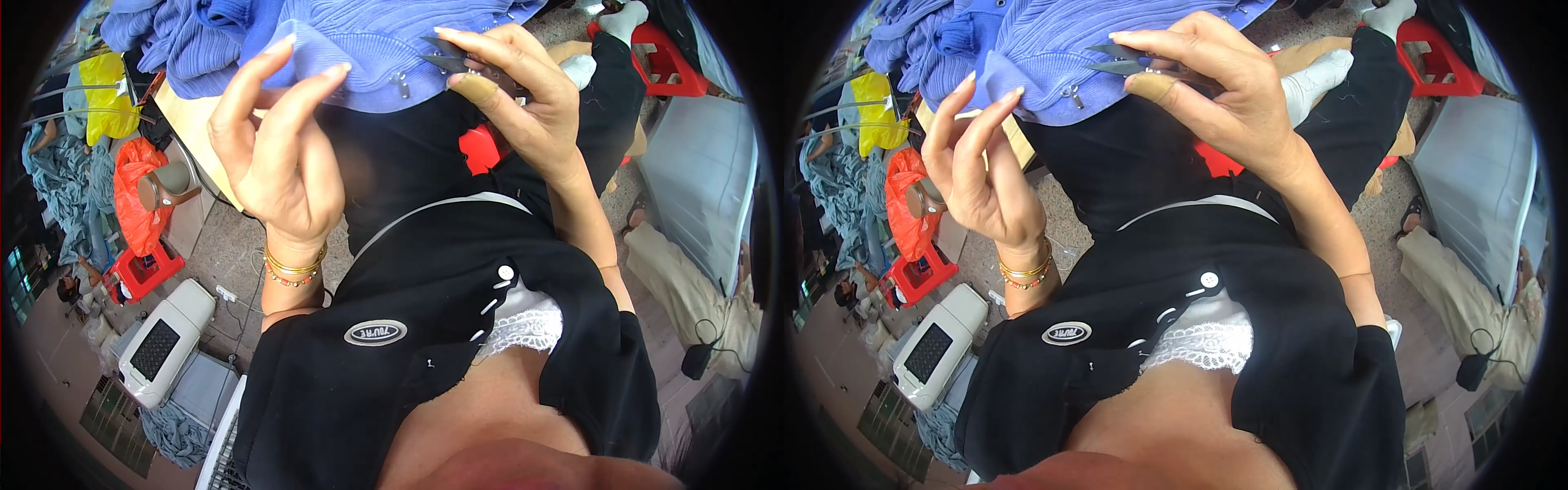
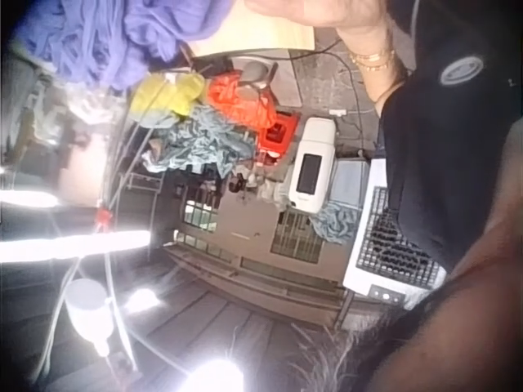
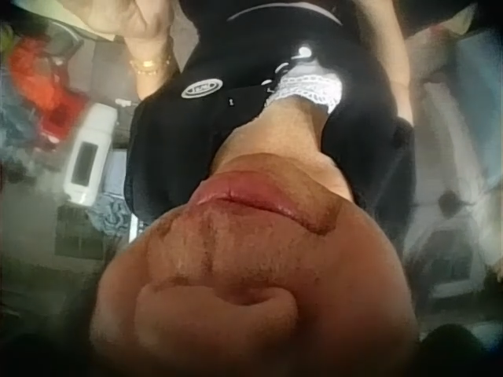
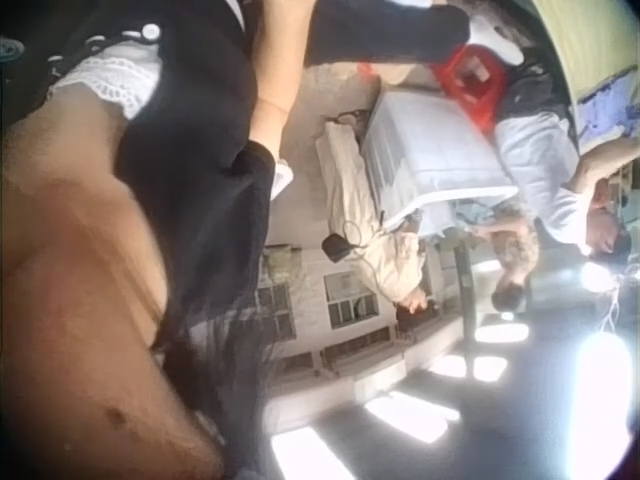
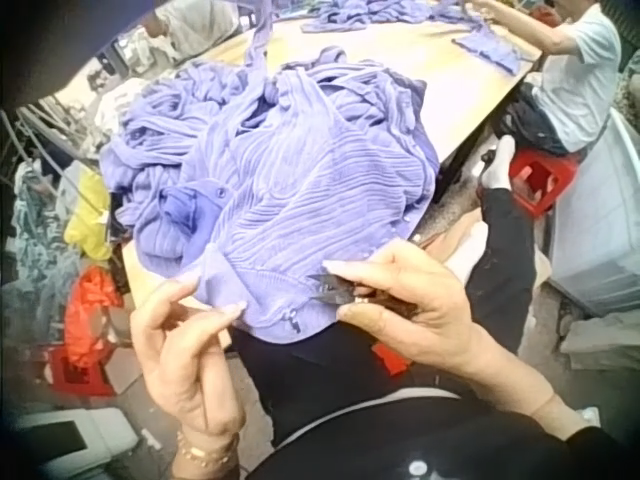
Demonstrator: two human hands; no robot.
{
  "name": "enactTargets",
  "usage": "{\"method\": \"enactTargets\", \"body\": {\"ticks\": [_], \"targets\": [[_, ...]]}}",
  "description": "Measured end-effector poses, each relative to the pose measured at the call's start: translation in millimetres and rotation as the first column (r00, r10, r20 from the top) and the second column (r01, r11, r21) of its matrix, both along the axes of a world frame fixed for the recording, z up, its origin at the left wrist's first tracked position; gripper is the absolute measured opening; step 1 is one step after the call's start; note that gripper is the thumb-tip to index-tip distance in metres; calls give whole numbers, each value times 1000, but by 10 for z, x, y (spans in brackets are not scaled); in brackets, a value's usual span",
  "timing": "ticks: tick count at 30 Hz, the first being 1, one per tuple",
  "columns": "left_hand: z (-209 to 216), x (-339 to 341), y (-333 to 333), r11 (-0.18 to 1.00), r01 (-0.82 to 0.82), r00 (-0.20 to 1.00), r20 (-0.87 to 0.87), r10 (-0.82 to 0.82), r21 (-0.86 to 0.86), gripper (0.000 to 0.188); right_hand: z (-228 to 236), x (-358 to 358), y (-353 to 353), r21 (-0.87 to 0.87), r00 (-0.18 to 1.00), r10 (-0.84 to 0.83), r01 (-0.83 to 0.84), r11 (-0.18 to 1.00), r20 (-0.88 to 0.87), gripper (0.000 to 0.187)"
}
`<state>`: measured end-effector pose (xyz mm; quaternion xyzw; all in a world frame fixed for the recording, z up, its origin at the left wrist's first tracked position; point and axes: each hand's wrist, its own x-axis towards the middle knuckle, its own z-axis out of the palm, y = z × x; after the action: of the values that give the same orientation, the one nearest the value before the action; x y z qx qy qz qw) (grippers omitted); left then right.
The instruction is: Trimming loose threads and inspecting fasteners on blue garments in a textile workshop.
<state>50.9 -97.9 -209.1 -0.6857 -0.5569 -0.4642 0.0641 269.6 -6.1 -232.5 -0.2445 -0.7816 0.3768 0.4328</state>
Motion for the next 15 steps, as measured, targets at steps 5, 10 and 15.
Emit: {"method": "enactTargets", "body": {"ticks": [5, 10, 15], "targets": [[69, 118, -56, 986, 122, 978, 181, -101, -111, 29, -41, -10, 38, -33, 1000, 14, -15, 999, -25, 39], [15, 44, -13, 998, -15, 998, 58, 18, -65, 24, 0, 1, -29, -40, 999, 44, -44, 998, -1, 39], [76, 89, 1, 994, 22, 996, 86, -12, -109, 25, -17, -25, -56, -65, 999, 43, -40, 997, 31, 40]]}}
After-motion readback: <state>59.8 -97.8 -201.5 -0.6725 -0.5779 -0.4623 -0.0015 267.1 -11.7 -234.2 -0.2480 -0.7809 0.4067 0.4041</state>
